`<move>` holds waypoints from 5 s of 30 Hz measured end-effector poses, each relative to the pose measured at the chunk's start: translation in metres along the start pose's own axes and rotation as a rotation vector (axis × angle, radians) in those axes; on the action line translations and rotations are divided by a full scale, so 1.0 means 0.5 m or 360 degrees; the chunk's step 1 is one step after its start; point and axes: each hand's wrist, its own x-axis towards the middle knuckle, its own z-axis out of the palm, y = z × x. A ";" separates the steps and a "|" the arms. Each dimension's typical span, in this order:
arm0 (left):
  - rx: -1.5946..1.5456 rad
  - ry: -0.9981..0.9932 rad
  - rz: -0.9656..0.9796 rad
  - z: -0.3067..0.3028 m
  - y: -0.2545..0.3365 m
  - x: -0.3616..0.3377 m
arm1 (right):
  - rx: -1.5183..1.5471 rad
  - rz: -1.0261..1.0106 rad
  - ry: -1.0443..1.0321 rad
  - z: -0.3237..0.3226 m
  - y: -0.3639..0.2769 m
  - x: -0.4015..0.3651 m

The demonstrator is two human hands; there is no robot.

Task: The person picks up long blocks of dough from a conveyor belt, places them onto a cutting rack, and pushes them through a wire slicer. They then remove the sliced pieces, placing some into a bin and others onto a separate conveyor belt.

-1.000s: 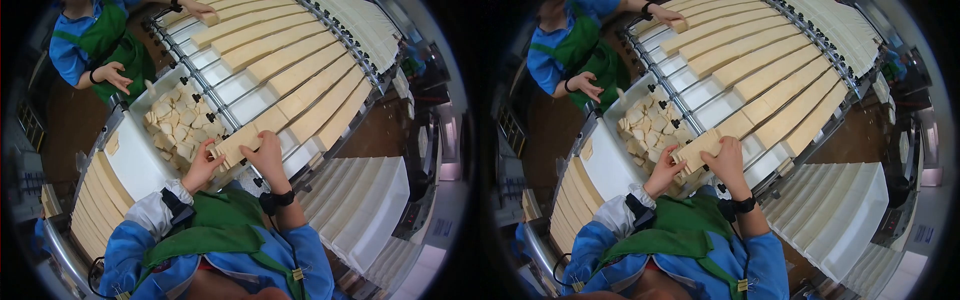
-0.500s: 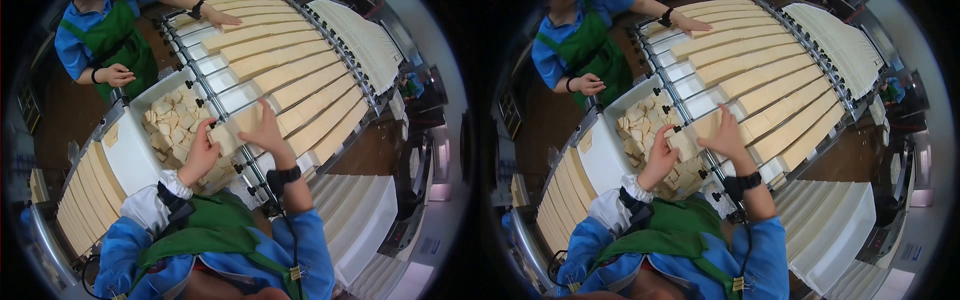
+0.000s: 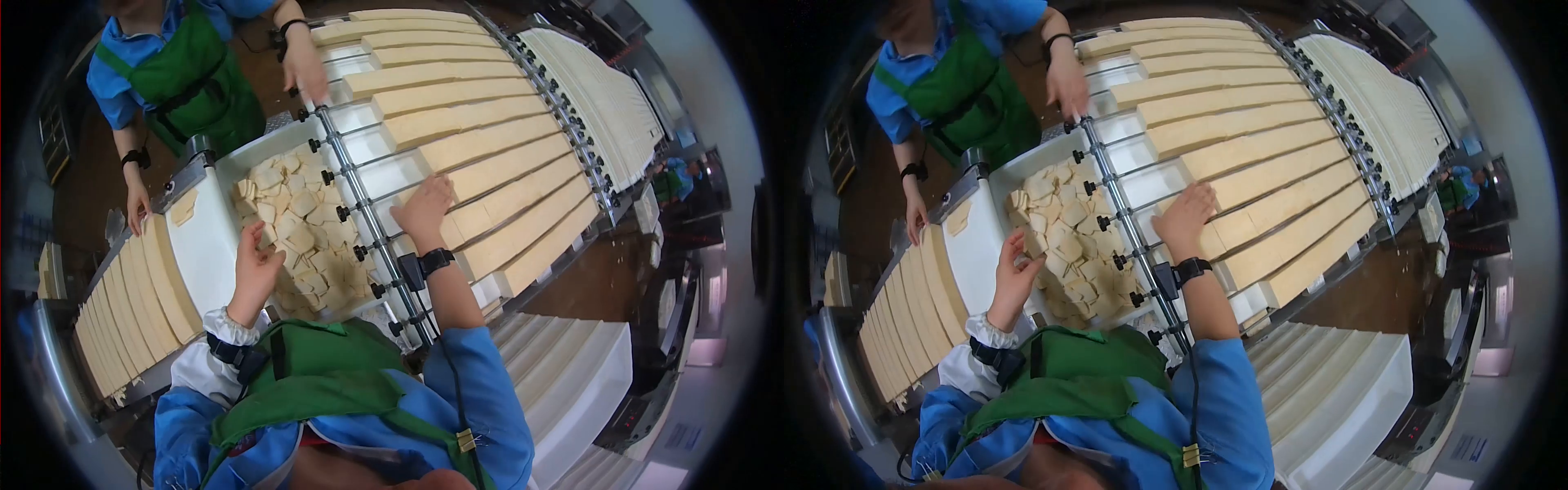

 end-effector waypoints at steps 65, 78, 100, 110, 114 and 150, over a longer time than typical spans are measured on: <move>0.0284 0.0189 -0.0448 -0.586 -0.409 -0.211 | 0.0132 -0.0634 -0.1104 0.066 -1.043 -0.206; 0.0791 0.0095 -0.0337 -0.514 -0.378 -0.141 | 0.0294 -0.0931 -0.0496 0.061 -0.625 -0.369; -0.0501 -0.1837 -0.1301 0.198 0.166 -0.347 | 0.0473 -0.0503 -0.0784 -0.240 0.439 -0.329; -0.0467 -0.1881 -0.1043 0.292 0.224 -0.313 | -0.0321 -0.0559 0.0313 -0.206 0.462 -0.351; -0.0356 -0.1611 -0.0954 0.331 0.197 -0.305 | 0.0170 -0.0056 -0.0004 -0.254 0.379 -0.450; -0.0436 -0.1022 -0.0378 0.137 0.099 -0.119 | 0.1029 -0.0195 0.0029 -0.126 0.281 -0.309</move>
